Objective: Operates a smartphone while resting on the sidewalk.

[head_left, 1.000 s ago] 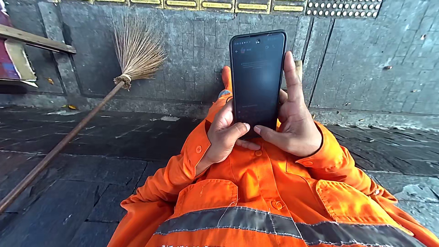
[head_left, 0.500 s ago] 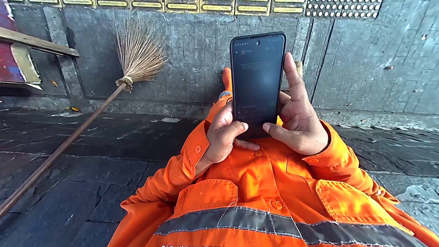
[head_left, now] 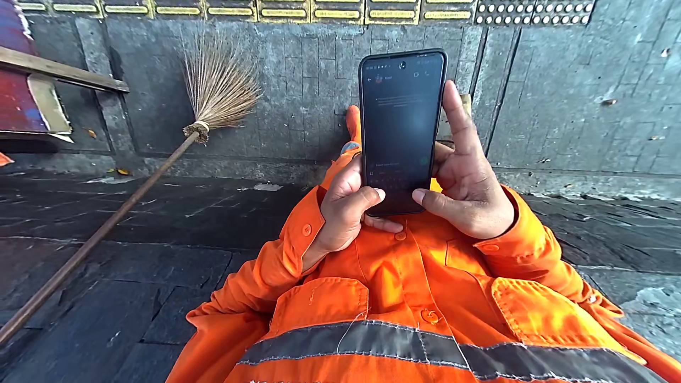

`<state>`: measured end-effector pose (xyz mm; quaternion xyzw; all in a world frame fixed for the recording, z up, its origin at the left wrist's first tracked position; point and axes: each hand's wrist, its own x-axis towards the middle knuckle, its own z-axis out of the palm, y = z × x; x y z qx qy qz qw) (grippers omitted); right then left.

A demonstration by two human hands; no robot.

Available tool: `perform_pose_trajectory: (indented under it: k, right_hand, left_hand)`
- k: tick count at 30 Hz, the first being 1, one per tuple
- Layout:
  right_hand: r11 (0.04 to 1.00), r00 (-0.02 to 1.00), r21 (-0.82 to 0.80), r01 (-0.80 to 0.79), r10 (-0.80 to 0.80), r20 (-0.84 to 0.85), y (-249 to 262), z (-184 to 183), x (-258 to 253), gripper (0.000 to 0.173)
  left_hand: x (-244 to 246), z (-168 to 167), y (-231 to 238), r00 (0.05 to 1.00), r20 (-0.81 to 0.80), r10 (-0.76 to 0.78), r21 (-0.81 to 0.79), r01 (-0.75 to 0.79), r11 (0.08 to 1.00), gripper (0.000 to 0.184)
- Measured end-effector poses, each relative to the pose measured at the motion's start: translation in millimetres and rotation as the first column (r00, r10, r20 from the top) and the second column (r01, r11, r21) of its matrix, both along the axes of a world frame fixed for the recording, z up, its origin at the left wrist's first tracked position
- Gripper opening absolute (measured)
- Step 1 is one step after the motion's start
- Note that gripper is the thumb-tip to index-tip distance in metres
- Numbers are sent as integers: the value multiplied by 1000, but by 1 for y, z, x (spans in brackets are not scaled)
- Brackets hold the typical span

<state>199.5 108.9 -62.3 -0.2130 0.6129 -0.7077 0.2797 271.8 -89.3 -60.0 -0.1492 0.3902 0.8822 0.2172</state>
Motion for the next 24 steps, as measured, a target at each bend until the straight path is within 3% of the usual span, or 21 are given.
perform_pose_trajectory:
  k: [24]
  right_hand:
    - [999,999,9,32,-32,23,-2,0,5,108]
  left_hand:
    - [5,-3,2,1000,-12,21,18,-20,1000,38]
